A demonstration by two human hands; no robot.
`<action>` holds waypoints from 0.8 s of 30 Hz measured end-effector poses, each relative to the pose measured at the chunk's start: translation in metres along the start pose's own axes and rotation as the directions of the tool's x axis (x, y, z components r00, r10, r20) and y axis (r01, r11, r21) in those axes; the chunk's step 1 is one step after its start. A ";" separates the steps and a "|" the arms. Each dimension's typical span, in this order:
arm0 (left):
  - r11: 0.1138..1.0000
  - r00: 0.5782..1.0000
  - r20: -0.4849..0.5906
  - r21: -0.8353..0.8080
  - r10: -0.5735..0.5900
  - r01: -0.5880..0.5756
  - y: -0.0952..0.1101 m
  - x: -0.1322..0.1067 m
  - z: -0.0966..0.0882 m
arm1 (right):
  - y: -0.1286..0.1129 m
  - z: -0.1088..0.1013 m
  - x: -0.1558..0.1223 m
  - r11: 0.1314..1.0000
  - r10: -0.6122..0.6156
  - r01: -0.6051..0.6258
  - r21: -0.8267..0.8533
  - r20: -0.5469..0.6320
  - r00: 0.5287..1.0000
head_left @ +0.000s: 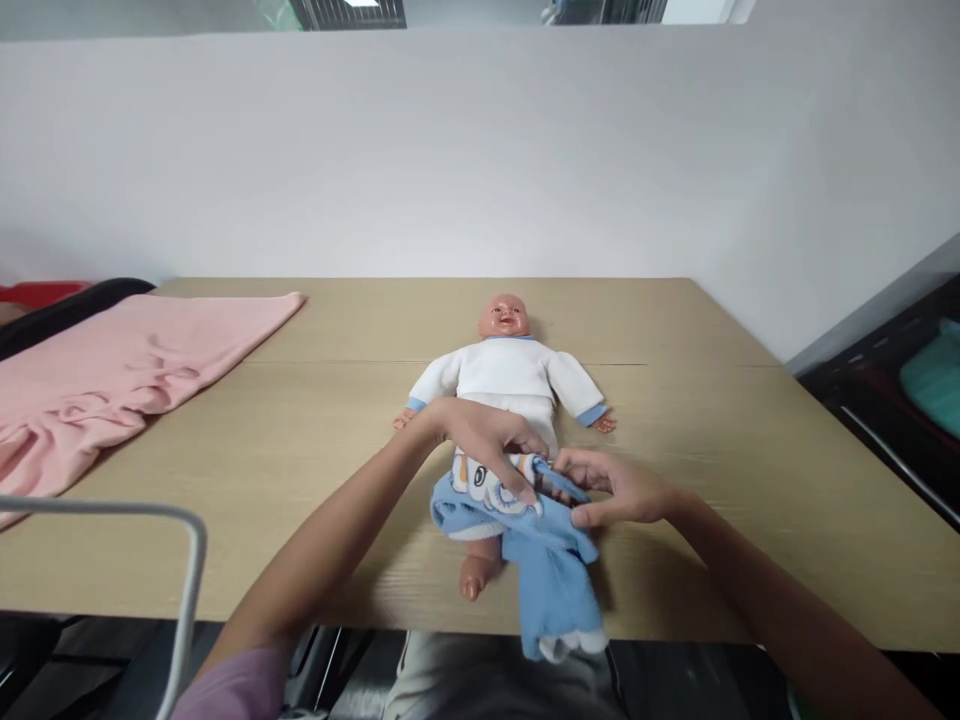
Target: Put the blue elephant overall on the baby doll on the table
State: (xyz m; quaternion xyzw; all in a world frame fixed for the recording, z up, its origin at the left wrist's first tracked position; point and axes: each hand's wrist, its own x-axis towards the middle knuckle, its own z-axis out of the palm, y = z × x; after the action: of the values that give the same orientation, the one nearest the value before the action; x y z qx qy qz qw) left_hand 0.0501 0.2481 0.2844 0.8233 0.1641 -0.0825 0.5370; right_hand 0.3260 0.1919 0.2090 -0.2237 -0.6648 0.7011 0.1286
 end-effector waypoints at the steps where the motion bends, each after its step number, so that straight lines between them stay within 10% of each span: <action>1: 0.997 0.998 -0.012 -0.056 0.059 -0.059 -0.005 0.003 0.002 | 0.001 -0.001 -0.001 0.999 0.019 -0.018 -0.027 0.025 0.999; 10: 0.920 0.983 -0.118 -0.352 0.138 -0.172 -0.031 0.005 0.029 | -0.002 0.007 -0.004 0.995 -0.076 0.074 0.065 0.034 0.997; 17: 0.925 0.987 -0.068 -0.345 0.145 -0.159 -0.036 0.000 0.032 | 0.000 0.010 0.002 0.996 -0.063 0.073 0.041 -0.194 0.979; 24: 0.914 0.962 -0.163 -0.310 0.219 -0.261 -0.036 0.002 0.036 | -0.002 0.005 -0.005 0.991 0.129 -0.128 -0.028 0.068 0.989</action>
State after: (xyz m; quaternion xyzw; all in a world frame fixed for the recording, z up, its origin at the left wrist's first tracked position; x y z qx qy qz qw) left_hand 0.0409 0.2286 0.2381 0.7398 0.1064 0.0644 0.6612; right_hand 0.3281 0.1854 0.2117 -0.2431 -0.6612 0.7074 0.0575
